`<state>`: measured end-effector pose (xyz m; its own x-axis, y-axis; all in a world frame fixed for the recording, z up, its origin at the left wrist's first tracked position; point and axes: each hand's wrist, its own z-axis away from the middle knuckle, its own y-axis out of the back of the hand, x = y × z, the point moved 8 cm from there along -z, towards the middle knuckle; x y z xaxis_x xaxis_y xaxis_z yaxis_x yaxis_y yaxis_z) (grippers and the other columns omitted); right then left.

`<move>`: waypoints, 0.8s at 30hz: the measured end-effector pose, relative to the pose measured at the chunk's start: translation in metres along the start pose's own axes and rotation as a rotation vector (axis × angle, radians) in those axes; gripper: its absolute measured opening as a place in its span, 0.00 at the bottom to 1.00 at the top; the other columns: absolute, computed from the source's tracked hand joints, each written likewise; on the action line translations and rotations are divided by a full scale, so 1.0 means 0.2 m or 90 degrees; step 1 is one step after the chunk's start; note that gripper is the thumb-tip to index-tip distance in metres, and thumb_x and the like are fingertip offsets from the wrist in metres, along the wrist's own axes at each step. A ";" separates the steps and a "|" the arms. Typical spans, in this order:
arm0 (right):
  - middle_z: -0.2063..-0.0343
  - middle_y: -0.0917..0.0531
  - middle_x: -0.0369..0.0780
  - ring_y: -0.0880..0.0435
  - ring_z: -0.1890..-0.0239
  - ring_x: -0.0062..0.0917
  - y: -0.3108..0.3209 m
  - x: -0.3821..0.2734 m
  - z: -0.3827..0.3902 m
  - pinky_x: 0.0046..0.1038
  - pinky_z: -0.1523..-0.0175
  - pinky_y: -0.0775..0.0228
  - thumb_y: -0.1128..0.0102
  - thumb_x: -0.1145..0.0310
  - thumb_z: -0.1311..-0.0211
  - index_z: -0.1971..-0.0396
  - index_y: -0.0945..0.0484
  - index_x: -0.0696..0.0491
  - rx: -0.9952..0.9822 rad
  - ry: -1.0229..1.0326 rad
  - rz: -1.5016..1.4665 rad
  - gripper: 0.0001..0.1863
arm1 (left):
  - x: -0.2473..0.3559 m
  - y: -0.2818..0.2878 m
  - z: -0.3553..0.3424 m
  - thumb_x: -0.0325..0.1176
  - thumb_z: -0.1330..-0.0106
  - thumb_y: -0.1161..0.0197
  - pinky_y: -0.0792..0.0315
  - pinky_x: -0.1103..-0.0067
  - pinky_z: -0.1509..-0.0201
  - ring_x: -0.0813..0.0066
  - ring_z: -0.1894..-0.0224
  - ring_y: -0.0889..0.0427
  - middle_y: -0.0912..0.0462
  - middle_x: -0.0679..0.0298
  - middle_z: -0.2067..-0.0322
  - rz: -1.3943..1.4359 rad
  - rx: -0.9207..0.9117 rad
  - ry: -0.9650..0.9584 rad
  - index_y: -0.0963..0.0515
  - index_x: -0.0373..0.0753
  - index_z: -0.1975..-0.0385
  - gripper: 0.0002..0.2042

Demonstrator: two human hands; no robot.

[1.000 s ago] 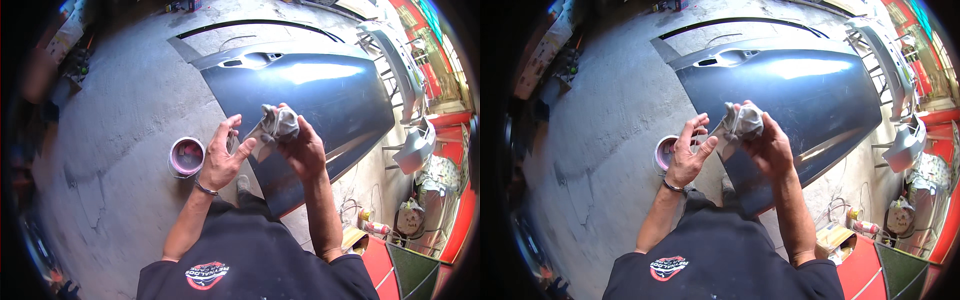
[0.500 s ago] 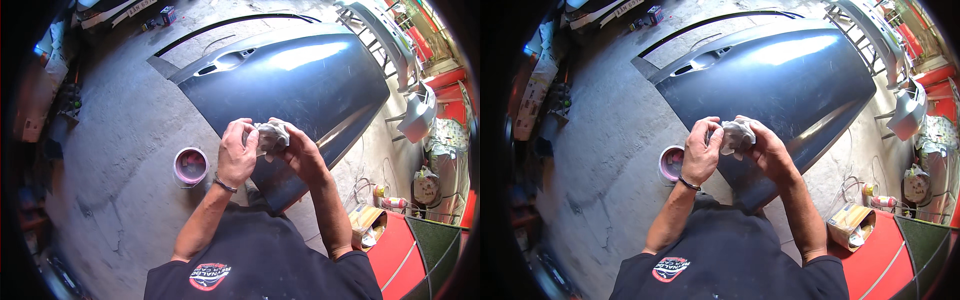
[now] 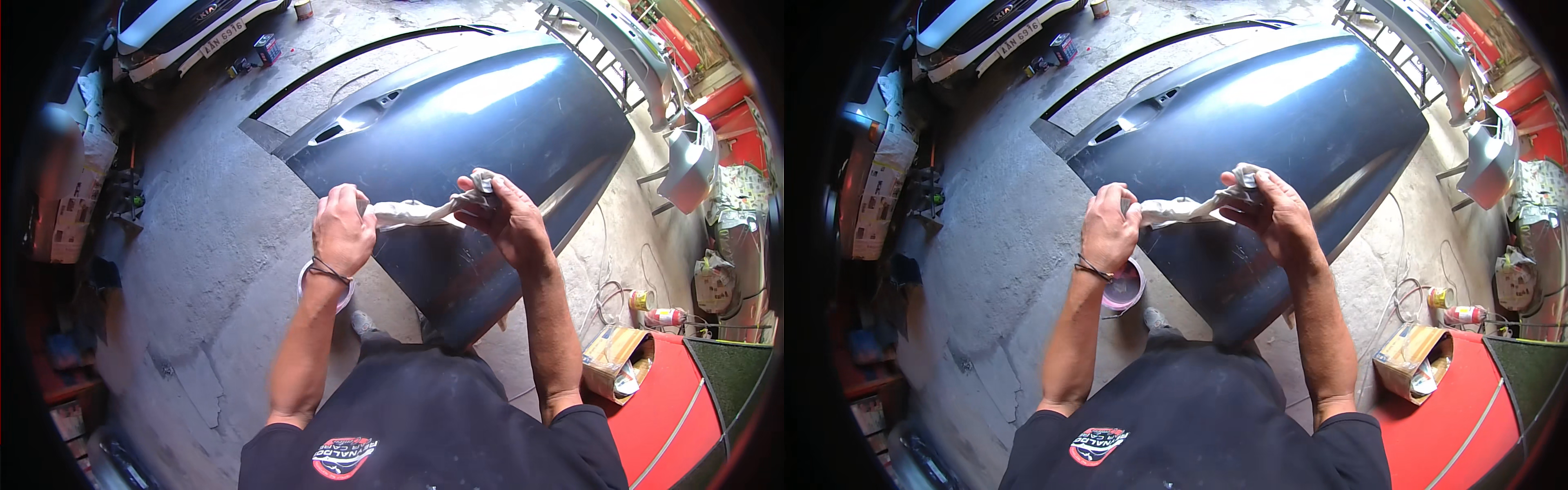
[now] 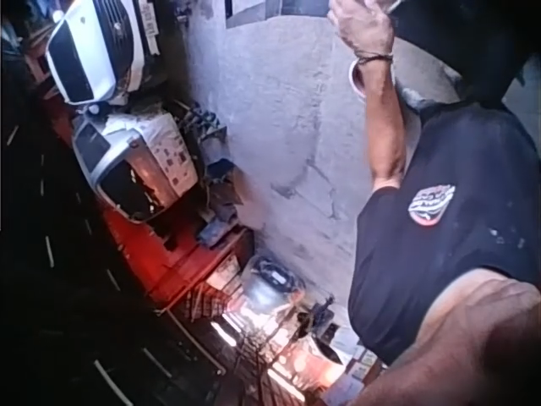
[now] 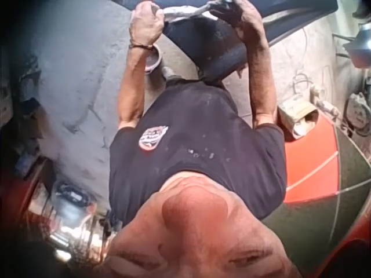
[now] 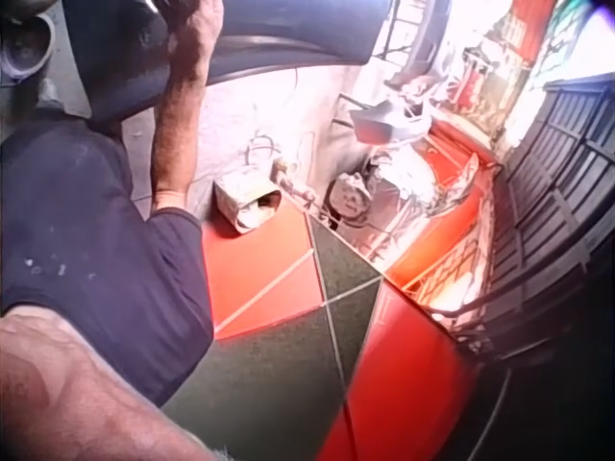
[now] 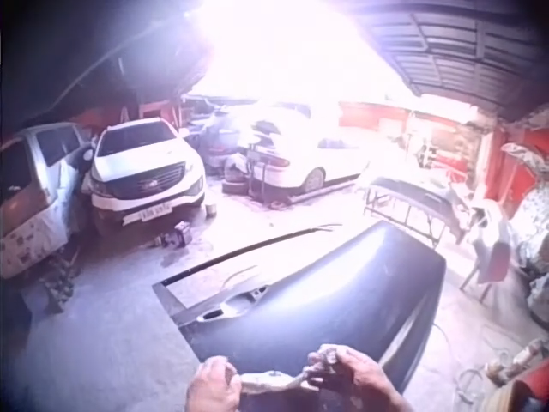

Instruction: The recorder prepares a car door for painting by mixing paint and wiping down the door panel.

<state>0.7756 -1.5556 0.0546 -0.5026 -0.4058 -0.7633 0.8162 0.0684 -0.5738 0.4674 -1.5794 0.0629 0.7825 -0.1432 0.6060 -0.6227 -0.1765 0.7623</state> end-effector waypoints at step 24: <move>0.27 0.14 0.48 0.17 0.26 0.52 -0.42 0.57 -0.05 0.54 0.26 0.23 0.21 0.58 0.27 0.27 0.12 0.46 0.043 0.456 1.185 0.30 | -0.96 -0.20 1.50 0.39 0.24 0.25 0.20 0.53 0.32 0.44 0.41 0.12 0.07 0.52 0.49 -0.037 -0.033 0.329 0.09 0.42 0.49 0.11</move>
<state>0.6471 -1.5981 0.0121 0.8331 0.4836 -0.2686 0.3749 -0.1365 0.9170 0.3409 -1.8373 -0.1523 0.7228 0.3670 0.5855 -0.5875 -0.1196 0.8003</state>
